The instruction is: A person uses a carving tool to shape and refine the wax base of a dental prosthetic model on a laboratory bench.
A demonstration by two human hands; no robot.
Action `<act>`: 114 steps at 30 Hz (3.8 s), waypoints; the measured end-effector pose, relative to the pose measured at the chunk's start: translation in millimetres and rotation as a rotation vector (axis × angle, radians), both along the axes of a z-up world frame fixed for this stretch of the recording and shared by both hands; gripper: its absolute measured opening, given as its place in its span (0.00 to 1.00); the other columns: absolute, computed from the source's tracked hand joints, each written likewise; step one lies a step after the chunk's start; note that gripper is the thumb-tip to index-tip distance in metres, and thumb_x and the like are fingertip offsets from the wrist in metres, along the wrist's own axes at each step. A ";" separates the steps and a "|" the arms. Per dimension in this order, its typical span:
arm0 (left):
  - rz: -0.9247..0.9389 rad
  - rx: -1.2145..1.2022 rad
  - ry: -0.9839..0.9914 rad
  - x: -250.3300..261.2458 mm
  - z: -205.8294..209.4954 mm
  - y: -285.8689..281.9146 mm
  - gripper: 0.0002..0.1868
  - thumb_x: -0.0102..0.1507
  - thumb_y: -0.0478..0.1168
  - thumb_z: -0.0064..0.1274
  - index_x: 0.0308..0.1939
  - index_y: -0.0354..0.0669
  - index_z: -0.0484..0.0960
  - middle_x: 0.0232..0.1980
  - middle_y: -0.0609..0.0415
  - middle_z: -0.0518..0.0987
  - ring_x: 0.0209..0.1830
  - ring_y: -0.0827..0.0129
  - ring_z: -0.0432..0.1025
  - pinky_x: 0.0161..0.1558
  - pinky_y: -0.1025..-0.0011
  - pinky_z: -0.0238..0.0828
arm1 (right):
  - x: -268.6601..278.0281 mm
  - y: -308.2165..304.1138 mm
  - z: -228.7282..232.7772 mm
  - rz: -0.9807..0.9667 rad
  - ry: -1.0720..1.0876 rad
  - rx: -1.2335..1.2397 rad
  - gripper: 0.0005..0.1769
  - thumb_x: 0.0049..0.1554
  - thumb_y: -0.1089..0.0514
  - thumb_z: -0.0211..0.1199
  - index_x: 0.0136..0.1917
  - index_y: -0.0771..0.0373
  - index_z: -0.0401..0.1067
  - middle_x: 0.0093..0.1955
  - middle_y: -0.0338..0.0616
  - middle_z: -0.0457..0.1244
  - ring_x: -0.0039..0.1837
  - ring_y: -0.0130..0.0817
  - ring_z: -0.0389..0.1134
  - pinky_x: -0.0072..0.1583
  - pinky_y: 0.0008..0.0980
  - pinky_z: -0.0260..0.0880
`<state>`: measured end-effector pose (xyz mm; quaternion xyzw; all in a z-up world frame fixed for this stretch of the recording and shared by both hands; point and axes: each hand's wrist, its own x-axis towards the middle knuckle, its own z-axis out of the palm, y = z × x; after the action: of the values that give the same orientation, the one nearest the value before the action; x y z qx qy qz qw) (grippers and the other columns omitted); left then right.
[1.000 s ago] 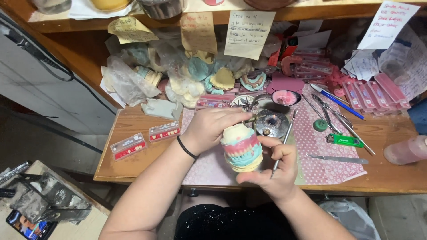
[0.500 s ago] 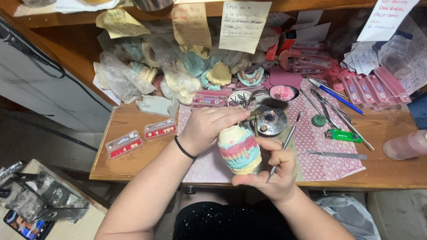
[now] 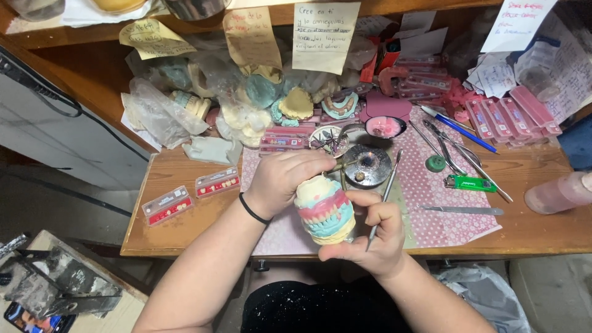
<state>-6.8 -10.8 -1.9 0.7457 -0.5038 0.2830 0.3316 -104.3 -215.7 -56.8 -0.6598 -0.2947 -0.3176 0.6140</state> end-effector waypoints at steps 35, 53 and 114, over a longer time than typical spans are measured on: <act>0.141 -0.908 1.289 -42.5 -36.2 -20.2 0.16 0.60 0.37 0.65 0.50 0.38 0.81 0.45 0.52 0.84 0.42 0.69 0.76 0.47 0.68 0.77 | 21.3 -65.7 9.4 -0.086 0.386 0.071 0.22 0.68 0.56 0.52 0.69 0.70 0.71 0.44 0.47 0.66 0.41 0.30 0.68 0.44 0.28 0.75; -0.202 -1.022 1.490 -48.4 -64.7 -34.5 0.23 0.67 0.36 0.53 0.67 0.38 0.73 0.55 0.47 0.82 0.52 0.60 0.78 0.56 0.62 0.77 | 51.4 -78.5 41.8 -0.257 0.544 0.380 0.09 0.68 0.56 0.56 0.55 0.64 0.68 0.46 0.50 0.68 0.48 0.36 0.72 0.52 0.30 0.76; -0.533 -0.805 1.552 -59.0 -61.2 -30.5 0.17 0.66 0.40 0.59 0.55 0.35 0.79 0.52 0.51 0.82 0.51 0.66 0.75 0.56 0.70 0.72 | 12.9 -23.4 54.8 0.470 0.512 0.724 0.09 0.64 0.61 0.59 0.49 0.73 0.71 0.42 0.67 0.69 0.42 0.55 0.74 0.45 0.46 0.79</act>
<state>-65.7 -41.4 -63.2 0.4137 -0.1581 -0.2292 0.8668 -91.5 -239.1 -2.0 -0.3770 -0.1458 -0.0804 0.9111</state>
